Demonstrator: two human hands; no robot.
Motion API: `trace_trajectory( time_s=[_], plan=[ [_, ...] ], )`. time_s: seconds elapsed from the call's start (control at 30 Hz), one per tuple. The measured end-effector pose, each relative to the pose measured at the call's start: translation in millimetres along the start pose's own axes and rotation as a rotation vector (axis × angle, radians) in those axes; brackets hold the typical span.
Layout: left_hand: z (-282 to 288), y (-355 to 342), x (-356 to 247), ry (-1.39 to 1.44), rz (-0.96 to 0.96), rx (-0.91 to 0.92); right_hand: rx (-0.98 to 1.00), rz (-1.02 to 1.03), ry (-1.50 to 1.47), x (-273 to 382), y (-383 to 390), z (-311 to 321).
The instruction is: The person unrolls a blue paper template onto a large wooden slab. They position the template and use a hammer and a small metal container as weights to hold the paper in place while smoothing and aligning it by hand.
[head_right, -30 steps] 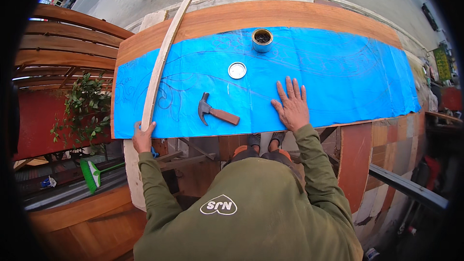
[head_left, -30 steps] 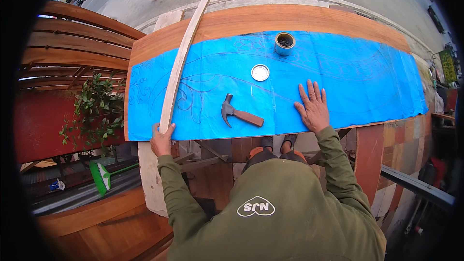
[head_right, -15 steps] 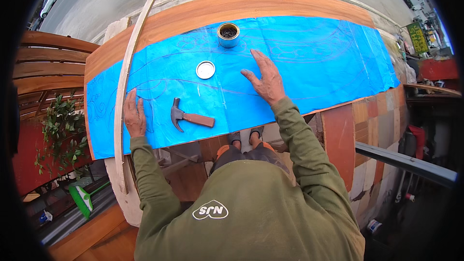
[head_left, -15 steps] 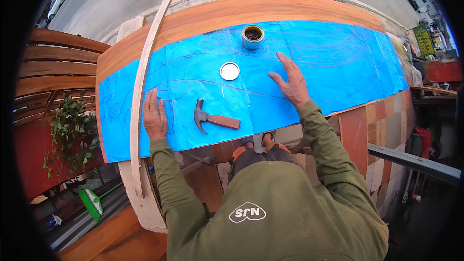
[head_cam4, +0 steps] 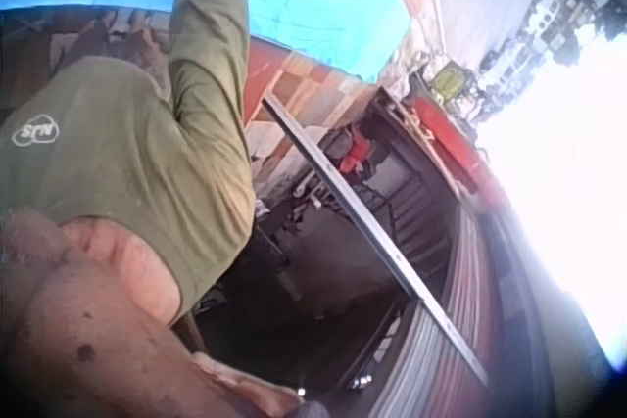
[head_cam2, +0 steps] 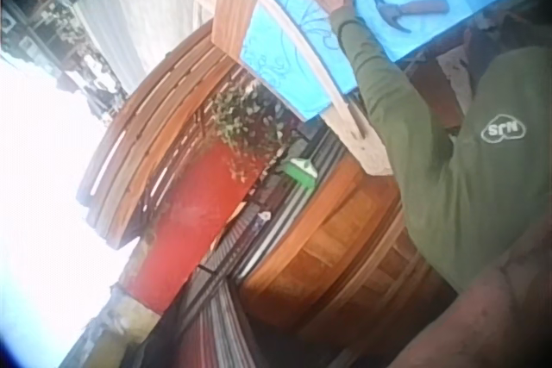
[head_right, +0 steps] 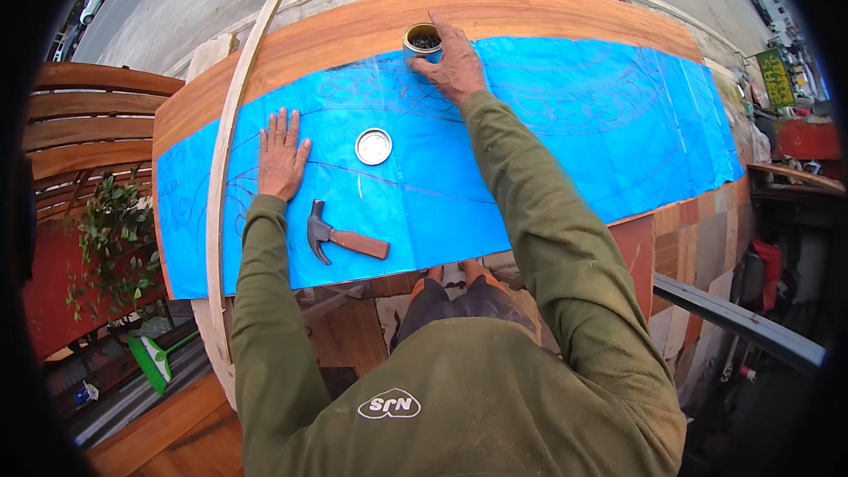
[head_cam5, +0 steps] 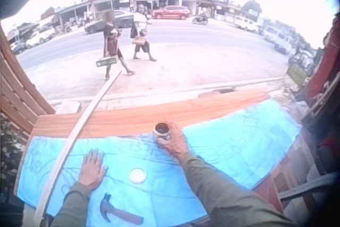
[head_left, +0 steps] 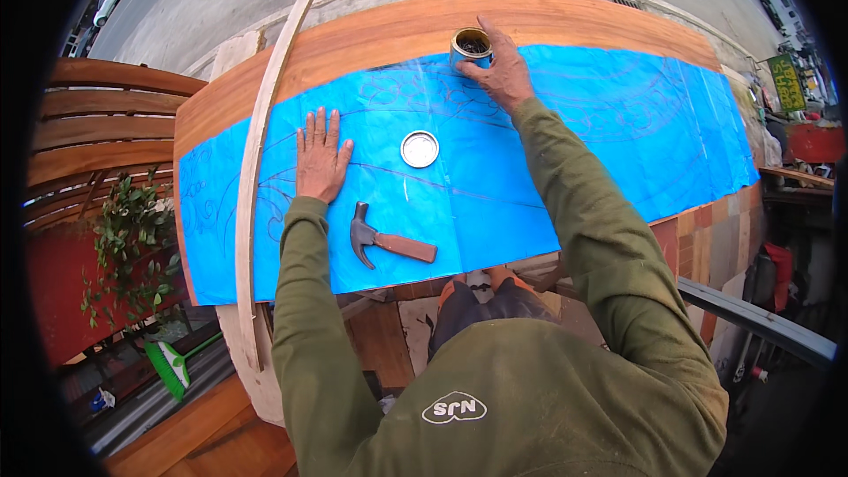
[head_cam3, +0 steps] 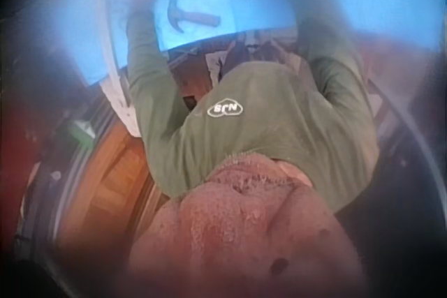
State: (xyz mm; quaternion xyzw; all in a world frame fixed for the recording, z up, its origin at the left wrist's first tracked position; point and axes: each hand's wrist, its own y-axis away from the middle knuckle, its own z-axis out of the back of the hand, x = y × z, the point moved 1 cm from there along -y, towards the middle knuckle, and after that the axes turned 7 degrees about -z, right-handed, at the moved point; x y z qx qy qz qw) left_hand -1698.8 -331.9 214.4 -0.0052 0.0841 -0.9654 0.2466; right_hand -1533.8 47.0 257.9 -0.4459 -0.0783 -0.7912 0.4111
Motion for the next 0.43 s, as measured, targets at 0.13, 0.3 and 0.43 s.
trace_trajectory(
  time_s=[0.13,0.3,0.43],
  plan=[
    [4,-17,-25,0.057,-0.081,0.022,-0.046,-0.047,0.089,-11,-61,-7],
    [3,-33,-49,0.07,-0.16,0.084,0.012,-0.098,0.181,-31,-84,-17],
    [-3,-47,-51,0.003,-0.147,0.217,-0.007,0.013,0.177,-47,-44,13]
  ],
)
